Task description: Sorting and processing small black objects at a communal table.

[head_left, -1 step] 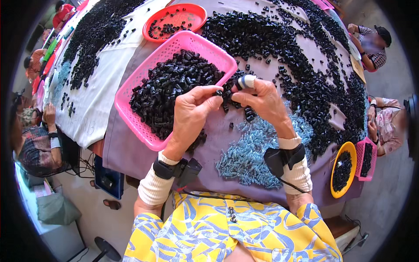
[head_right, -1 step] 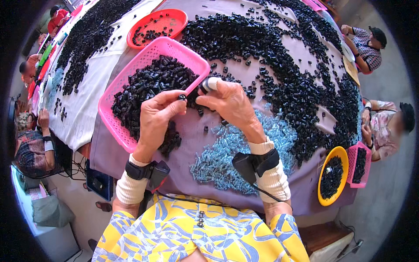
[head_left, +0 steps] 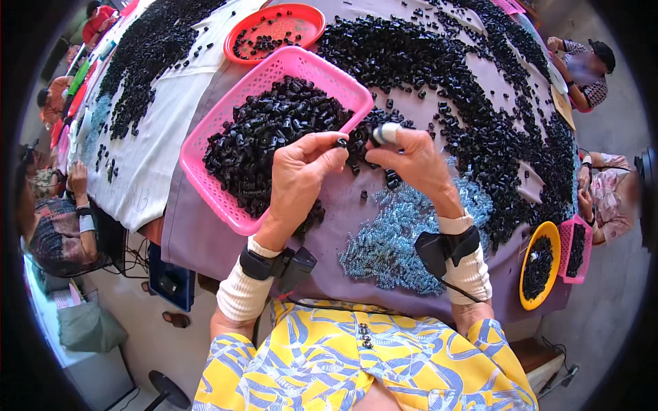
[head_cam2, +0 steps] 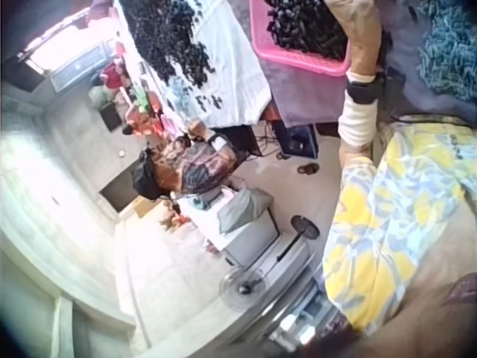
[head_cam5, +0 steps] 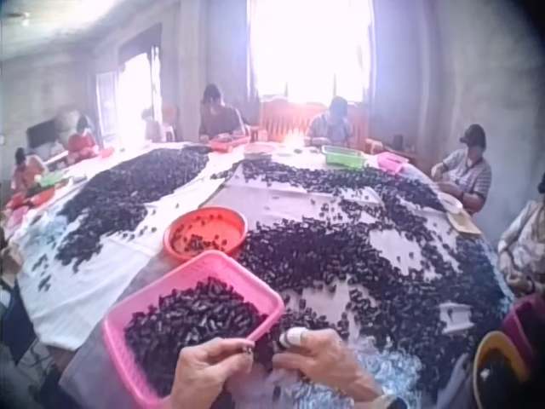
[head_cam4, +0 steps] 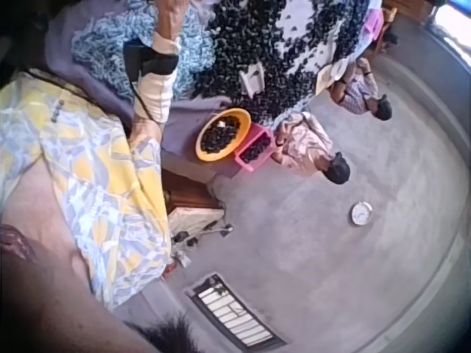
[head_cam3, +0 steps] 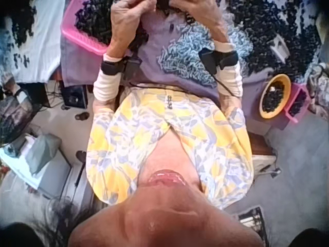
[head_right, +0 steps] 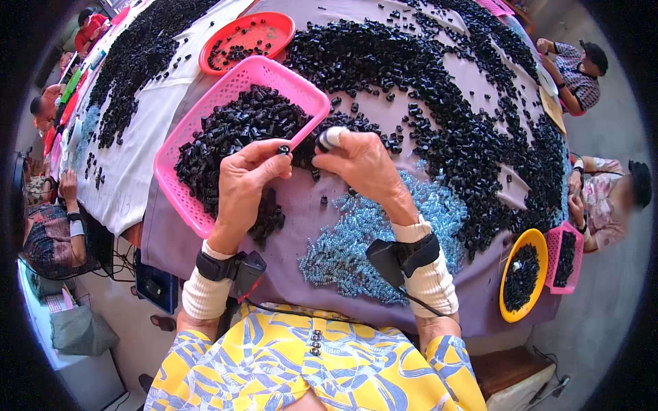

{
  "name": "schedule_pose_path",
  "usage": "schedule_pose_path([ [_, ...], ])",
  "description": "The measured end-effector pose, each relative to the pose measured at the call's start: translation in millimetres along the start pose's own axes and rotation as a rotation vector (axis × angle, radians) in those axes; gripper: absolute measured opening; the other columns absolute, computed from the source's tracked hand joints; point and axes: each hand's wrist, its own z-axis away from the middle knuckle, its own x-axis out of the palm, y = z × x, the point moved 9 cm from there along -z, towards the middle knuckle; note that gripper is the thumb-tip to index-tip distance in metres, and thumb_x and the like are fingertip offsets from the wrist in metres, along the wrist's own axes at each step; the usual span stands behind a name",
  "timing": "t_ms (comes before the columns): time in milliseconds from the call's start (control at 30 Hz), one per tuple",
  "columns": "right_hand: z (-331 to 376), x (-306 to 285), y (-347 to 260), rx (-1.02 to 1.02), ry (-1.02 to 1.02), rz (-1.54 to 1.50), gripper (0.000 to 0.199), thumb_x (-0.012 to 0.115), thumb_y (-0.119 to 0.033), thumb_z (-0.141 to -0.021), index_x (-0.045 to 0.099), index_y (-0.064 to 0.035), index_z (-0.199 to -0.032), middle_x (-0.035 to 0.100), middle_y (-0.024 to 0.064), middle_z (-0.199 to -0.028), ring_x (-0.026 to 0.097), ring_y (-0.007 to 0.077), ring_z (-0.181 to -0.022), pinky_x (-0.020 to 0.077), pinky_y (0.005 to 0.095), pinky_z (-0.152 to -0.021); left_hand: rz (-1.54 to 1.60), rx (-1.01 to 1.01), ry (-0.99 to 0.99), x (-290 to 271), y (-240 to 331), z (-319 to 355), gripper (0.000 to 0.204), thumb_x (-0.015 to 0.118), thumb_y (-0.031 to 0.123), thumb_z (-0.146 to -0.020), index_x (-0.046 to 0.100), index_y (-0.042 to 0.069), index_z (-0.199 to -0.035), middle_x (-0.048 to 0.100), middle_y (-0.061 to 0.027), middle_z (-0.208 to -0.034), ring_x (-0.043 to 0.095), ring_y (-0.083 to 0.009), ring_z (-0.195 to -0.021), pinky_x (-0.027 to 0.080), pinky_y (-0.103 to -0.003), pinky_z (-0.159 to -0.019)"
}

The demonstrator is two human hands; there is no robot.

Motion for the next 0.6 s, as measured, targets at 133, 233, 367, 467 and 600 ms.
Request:
schedule_pose_path([
  [133, 17, 33, 4, -0.219, -0.174, 0.454, 0.016, 0.070, -0.015, -0.070, 0.061, -0.0043, -0.078, 0.062, 0.0085, -0.074, 0.060, 0.0306, -0.075, 0.0460, 0.0414, -0.066, 0.048, -0.018, 0.017, -6, -5, 1, 0.022, 0.066, 0.008, -0.085, 0.066, -0.001, -0.105, 0.066, -0.0055, -0.086, 0.061, -0.0100, -0.072, 0.049, -0.022, -0.069],
  [233, 32, 51, 9, -0.293, -0.215, 0.653, 0.016, 0.070, -0.016, -0.070, 0.061, -0.0064, -0.079, 0.060, 0.0068, -0.077, 0.057, 0.0269, -0.081, 0.0427, 0.0400, -0.072, 0.052, -0.020, 0.018, -6, -5, 1, 0.023, 0.066, 0.008, -0.085, 0.065, -0.001, -0.106, 0.066, -0.0056, -0.087, 0.061, -0.0099, -0.072, 0.050, -0.022, -0.069],
  [367, 34, 53, 10, -0.286, -0.192, 0.665, 0.017, 0.071, -0.017, -0.069, 0.060, -0.0071, -0.079, 0.058, 0.0068, -0.080, 0.054, 0.0253, -0.084, 0.0400, 0.0382, -0.075, 0.086, -0.028, 0.040, -12, -7, 0, 0.023, 0.065, 0.007, -0.085, 0.065, -0.001, -0.106, 0.067, -0.0057, -0.087, 0.061, -0.0098, -0.072, 0.050, -0.022, -0.069],
  [467, 26, 51, 7, -0.266, -0.159, 0.715, 0.019, 0.072, -0.017, -0.068, 0.060, -0.0071, -0.078, 0.057, 0.0072, -0.079, 0.054, 0.0250, -0.084, 0.0398, 0.0380, -0.075, 0.106, -0.032, 0.043, -13, -8, 0, 0.023, 0.065, 0.007, -0.085, 0.065, -0.001, -0.107, 0.067, -0.0060, -0.088, 0.061, -0.0099, -0.071, 0.050, -0.022, -0.069],
  [600, 34, 62, 6, -0.313, -0.226, 0.775, 0.020, 0.073, -0.017, -0.065, 0.061, -0.0084, -0.078, 0.057, 0.0066, -0.080, 0.052, 0.0243, -0.086, 0.0384, 0.0383, -0.076, 0.116, -0.045, 0.036, -12, -9, 2, 0.023, 0.065, 0.008, -0.085, 0.065, -0.001, -0.107, 0.067, -0.0062, -0.088, 0.061, -0.0100, -0.071, 0.050, -0.022, -0.068],
])
